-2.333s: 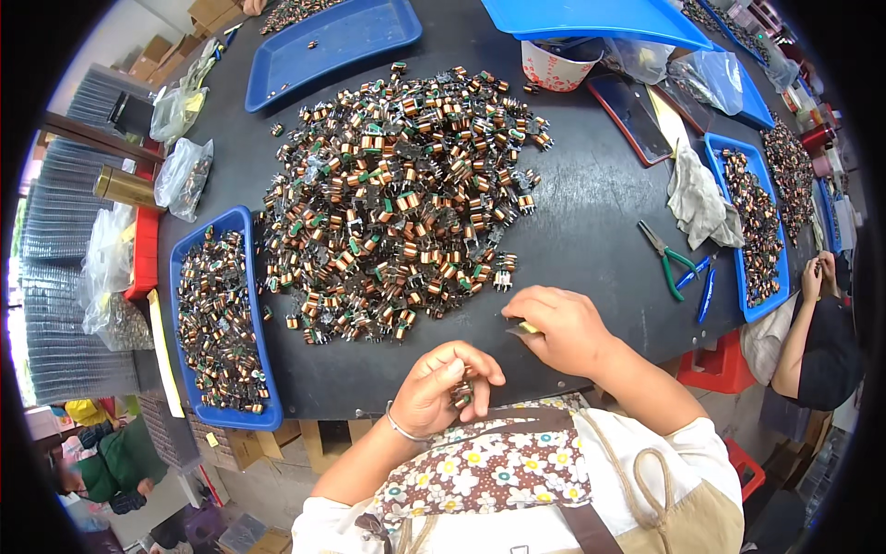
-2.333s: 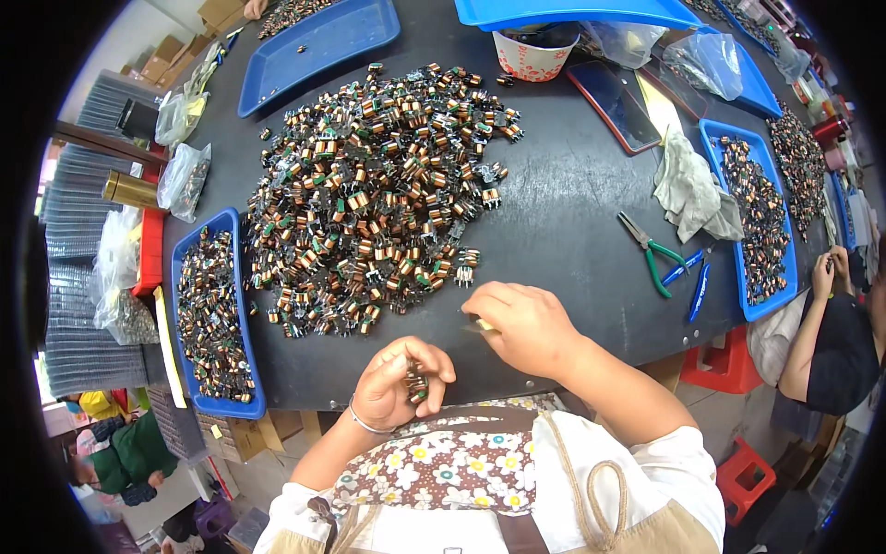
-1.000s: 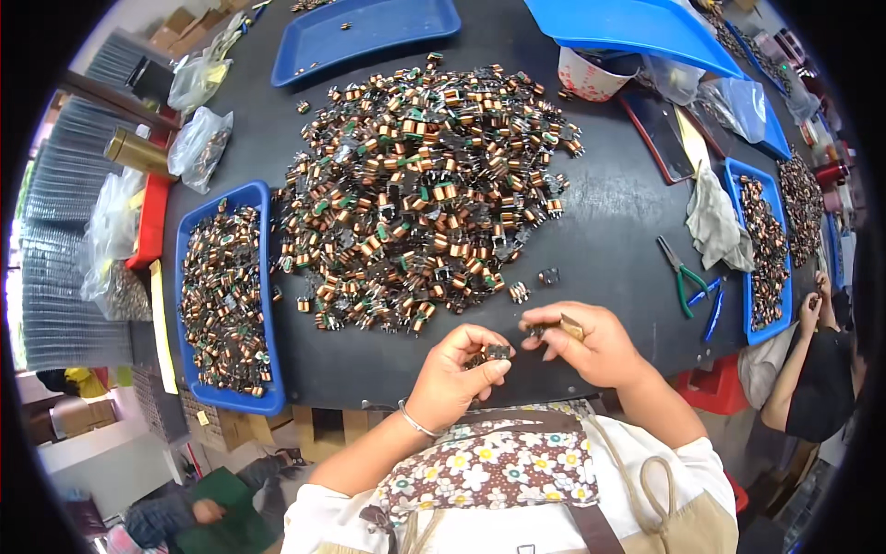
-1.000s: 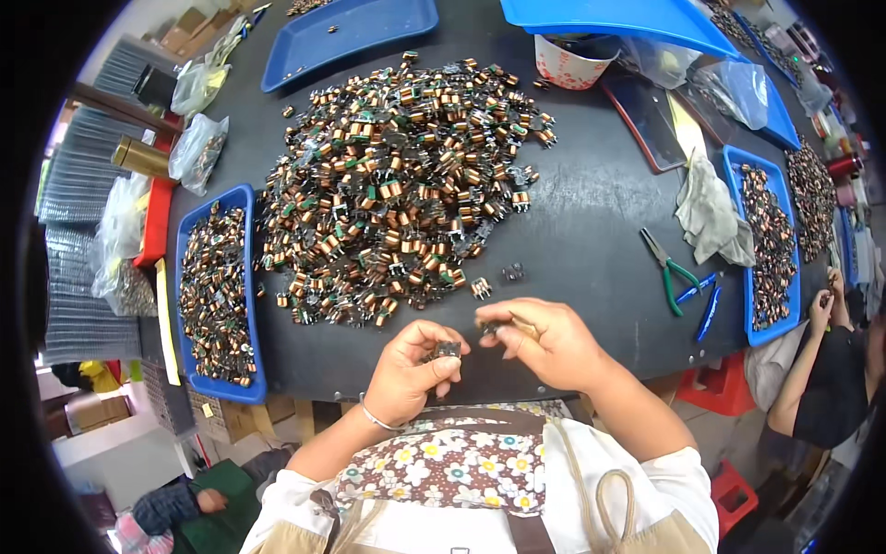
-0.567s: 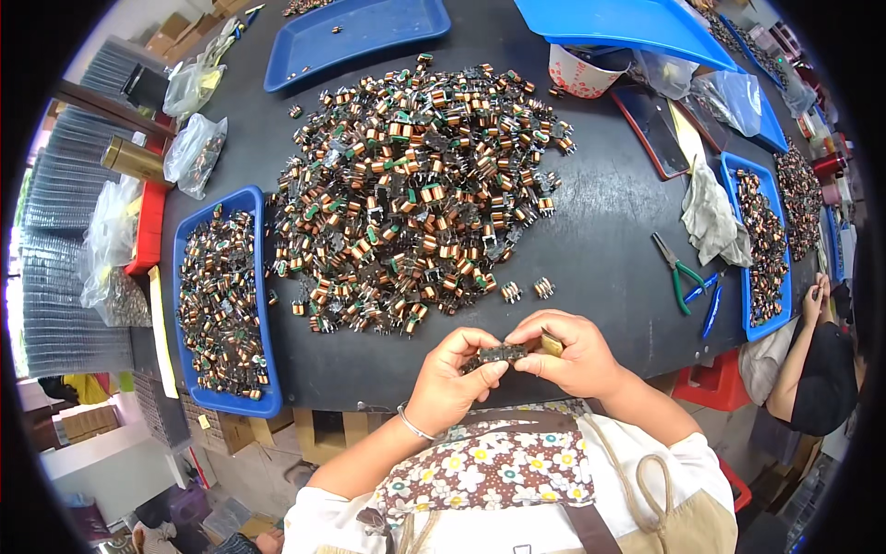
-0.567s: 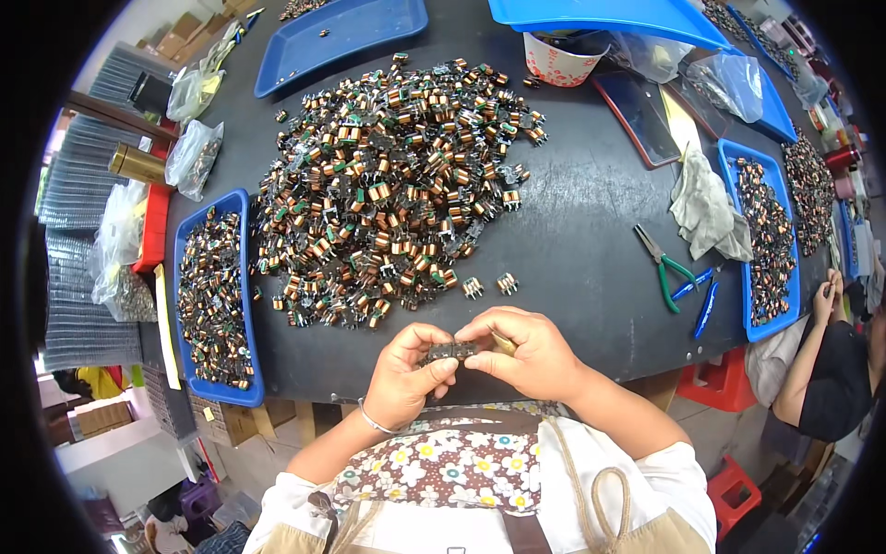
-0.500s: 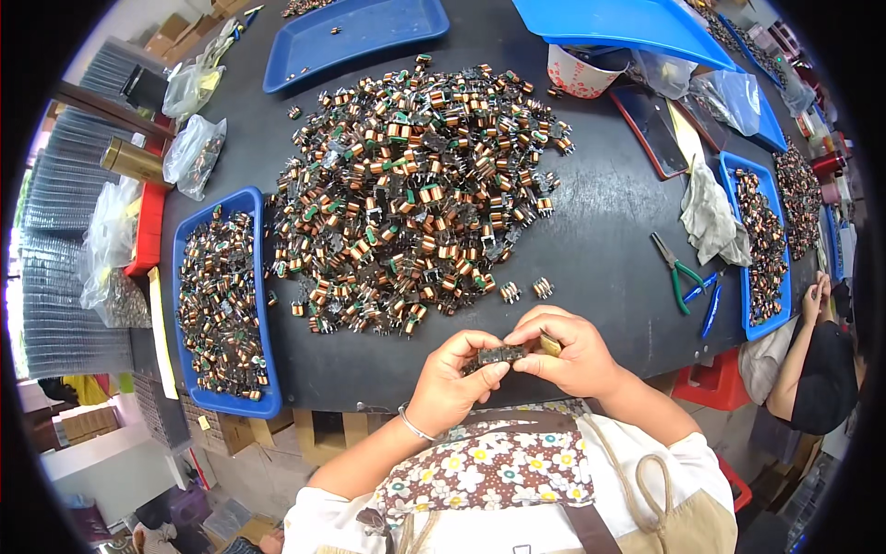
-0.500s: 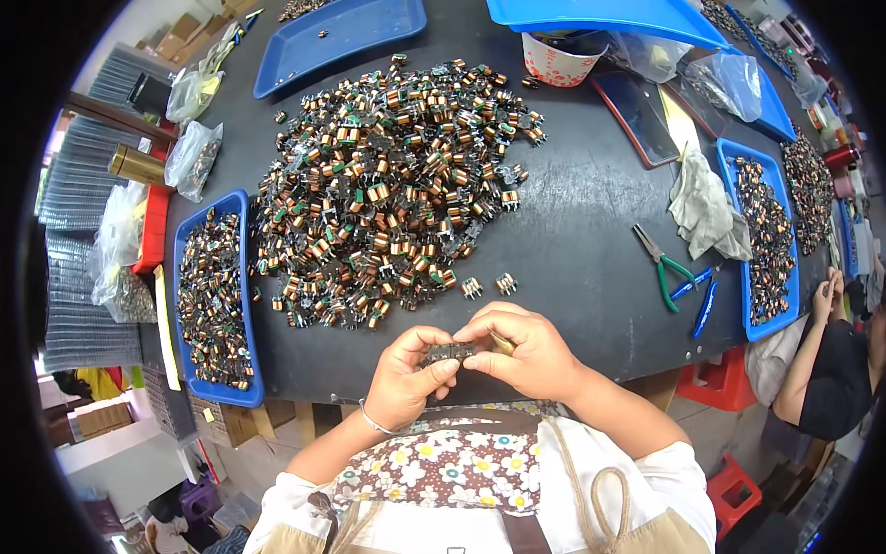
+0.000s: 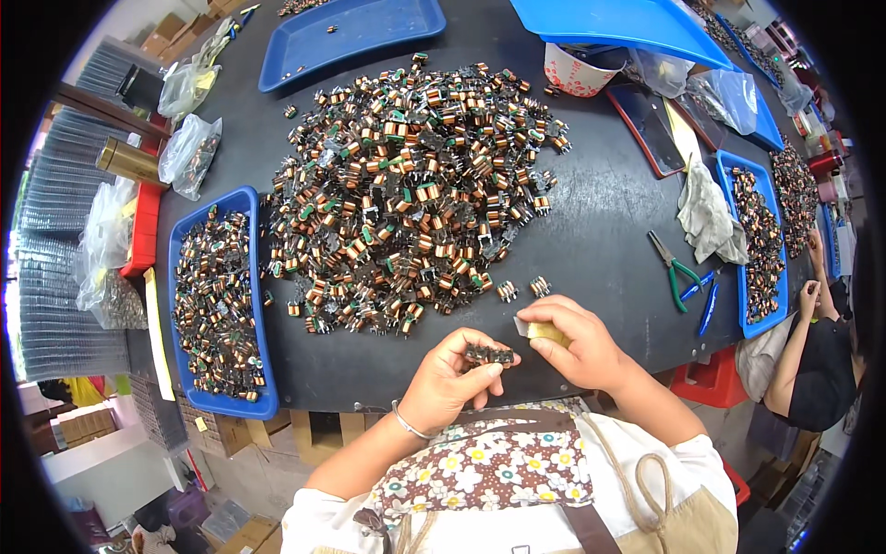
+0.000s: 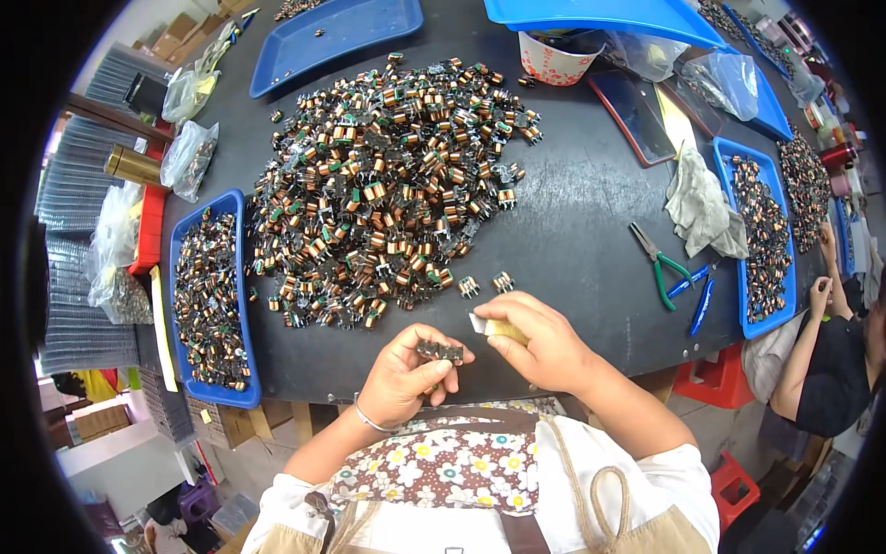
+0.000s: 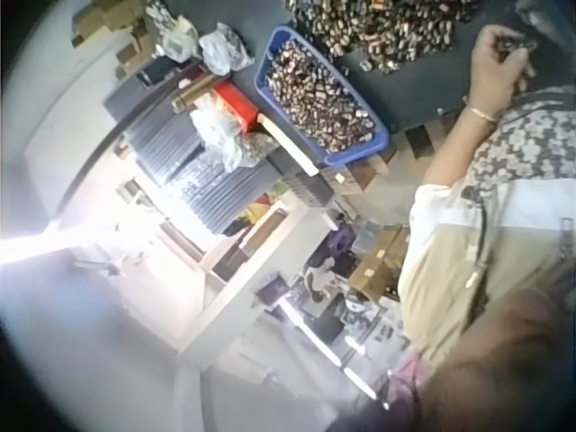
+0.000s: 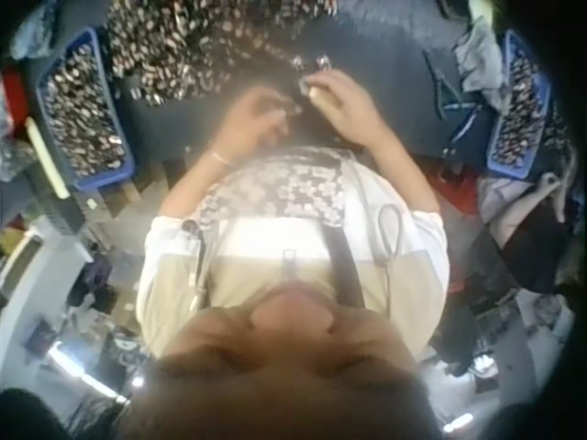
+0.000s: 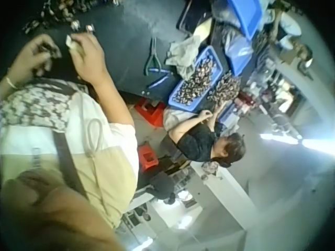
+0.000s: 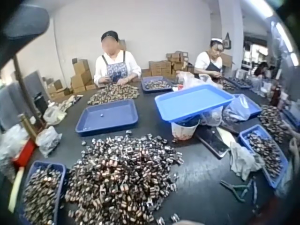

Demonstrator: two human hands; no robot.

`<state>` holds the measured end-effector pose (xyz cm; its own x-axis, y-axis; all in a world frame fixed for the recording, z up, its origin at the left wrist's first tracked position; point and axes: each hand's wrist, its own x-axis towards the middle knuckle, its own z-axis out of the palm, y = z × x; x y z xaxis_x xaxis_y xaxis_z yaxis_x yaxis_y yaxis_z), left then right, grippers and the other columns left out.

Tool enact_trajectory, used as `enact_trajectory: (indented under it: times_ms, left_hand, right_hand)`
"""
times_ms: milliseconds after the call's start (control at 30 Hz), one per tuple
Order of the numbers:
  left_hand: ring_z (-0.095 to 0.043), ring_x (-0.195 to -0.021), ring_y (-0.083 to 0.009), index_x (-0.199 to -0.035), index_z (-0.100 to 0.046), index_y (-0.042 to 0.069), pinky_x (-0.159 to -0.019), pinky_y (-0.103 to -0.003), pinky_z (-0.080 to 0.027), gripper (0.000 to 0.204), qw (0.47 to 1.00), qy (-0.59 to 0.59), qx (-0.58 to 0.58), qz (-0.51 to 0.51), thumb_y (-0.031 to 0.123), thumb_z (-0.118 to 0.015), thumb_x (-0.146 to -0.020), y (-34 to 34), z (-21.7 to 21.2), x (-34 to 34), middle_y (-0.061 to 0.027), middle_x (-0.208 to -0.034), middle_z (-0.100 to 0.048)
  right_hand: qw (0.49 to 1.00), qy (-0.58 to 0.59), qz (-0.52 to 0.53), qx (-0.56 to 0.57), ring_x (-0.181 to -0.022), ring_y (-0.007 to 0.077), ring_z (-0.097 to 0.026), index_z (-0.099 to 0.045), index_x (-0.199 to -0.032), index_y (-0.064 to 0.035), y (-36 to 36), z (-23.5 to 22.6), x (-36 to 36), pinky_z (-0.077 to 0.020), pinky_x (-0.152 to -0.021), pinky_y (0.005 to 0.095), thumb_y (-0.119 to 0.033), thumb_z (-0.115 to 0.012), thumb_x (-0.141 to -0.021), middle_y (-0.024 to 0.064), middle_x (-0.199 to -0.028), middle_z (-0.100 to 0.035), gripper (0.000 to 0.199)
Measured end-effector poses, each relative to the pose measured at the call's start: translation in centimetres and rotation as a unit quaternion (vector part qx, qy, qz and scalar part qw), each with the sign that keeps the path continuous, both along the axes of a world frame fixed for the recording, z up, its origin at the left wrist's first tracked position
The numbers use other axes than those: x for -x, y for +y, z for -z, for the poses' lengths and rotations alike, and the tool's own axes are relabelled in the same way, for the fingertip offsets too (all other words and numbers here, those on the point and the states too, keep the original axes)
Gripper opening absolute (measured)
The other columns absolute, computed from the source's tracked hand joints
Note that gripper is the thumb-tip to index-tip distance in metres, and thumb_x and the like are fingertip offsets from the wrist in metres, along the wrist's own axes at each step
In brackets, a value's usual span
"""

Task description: The person manually wraps adhesive tape around electronic inductors from a pile on the table and places the wrapped components into a blue tray.

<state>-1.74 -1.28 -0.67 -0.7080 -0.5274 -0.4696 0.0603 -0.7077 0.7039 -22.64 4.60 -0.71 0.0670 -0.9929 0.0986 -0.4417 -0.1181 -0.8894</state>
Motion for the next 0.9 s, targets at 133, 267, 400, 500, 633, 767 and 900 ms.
enact_trajectory:
  times_ms: [133,267,400,500,633,767,900]
  left_hand:
    - [-0.059,-0.068,-0.014,-0.101,-0.05,0.002,-0.049,-0.022,-0.046,0.018,0.999,0.033,-0.03,0.011,0.007,-0.06,-0.086,-0.1,0.0,-0.2,-0.0181,-0.101,-0.061]
    - [-0.058,-0.068,-0.0142,-0.101,-0.051,0.002,-0.049,-0.022,-0.046,0.019,0.999,0.038,-0.03,0.005,0.01,-0.061,-0.087,0.0,0.1,-0.2,-0.0172,-0.098,-0.06]
    - [-0.058,-0.067,-0.0141,-0.101,-0.052,0.001,-0.05,-0.022,-0.045,0.02,0.997,0.052,-0.054,-0.003,0.012,-0.061,-0.087,0.1,0.2,-0.2,-0.0156,-0.095,-0.06]
    - [-0.058,-0.067,-0.014,-0.102,-0.052,0.001,-0.05,-0.022,-0.045,0.021,0.996,0.059,-0.063,-0.003,0.012,-0.061,-0.087,0.2,0.3,-0.1,-0.0149,-0.094,-0.06]
    - [-0.058,-0.067,-0.014,-0.102,-0.052,0.001,-0.05,-0.022,-0.045,0.02,0.996,0.055,-0.073,-0.002,0.013,-0.06,-0.088,0.2,0.3,-0.1,-0.0145,-0.094,-0.06]
    - [-0.058,-0.067,-0.014,-0.102,-0.052,0.001,-0.049,-0.022,-0.045,0.021,0.996,0.055,-0.067,-0.001,0.014,-0.061,-0.088,0.1,0.2,-0.1,-0.0144,-0.094,-0.06]
    - [-0.058,-0.067,-0.0141,-0.102,-0.052,0.001,-0.049,-0.022,-0.045,0.02,0.996,0.059,-0.071,0.0,0.014,-0.061,-0.088,0.2,0.2,0.0,-0.0142,-0.093,-0.06]
  right_hand:
    - [0.999,-0.012,-0.01,-0.035,-0.071,0.0188,-0.061,-0.057,-0.109,-0.0004,0.7,-0.5,0.0,-0.0493,-0.064,0.0267,-0.002,-0.054,-0.084,0.0112,-0.088,-0.061,0.025]
    - [0.999,-0.01,-0.017,-0.041,-0.06,0.0177,-0.06,-0.057,-0.106,-0.0009,0.9,-1.1,-0.2,-0.0495,-0.057,0.0278,-0.002,-0.052,-0.085,0.0086,-0.078,-0.062,0.021]
    - [0.998,0.032,-0.032,0.042,-0.06,0.021,-0.06,-0.059,-0.093,-0.0012,0.3,-1.6,-0.1,-0.0484,-0.054,0.0303,-0.001,-0.055,-0.082,0.0087,-0.074,-0.061,0.012]
    - [0.995,0.067,-0.039,0.066,-0.06,0.0241,-0.059,-0.059,-0.086,-0.0013,0.3,-1.9,-0.5,-0.0474,-0.054,0.032,-0.002,-0.06,-0.077,0.0097,-0.074,-0.06,0.01]
    - [0.993,0.077,-0.008,0.083,-0.065,0.0255,-0.059,-0.059,-0.081,-0.0044,0.3,-2.0,-1.2,-0.047,-0.058,0.0357,-0.007,-0.066,-0.072,0.0068,-0.075,-0.057,0.012]
    - [0.991,0.091,-0.005,0.102,-0.068,0.0253,-0.059,-0.059,-0.081,-0.0049,0.3,-1.9,-1.2,-0.0468,-0.06,0.0354,-0.006,-0.066,-0.071,0.0063,-0.076,-0.057,0.013]
    - [0.986,0.117,0.001,0.12,-0.069,0.0245,-0.059,-0.059,-0.08,-0.0063,0.3,-2.0,-1.2,-0.0465,-0.06,0.0353,-0.006,-0.067,-0.07,0.0056,-0.077,-0.057,0.014]
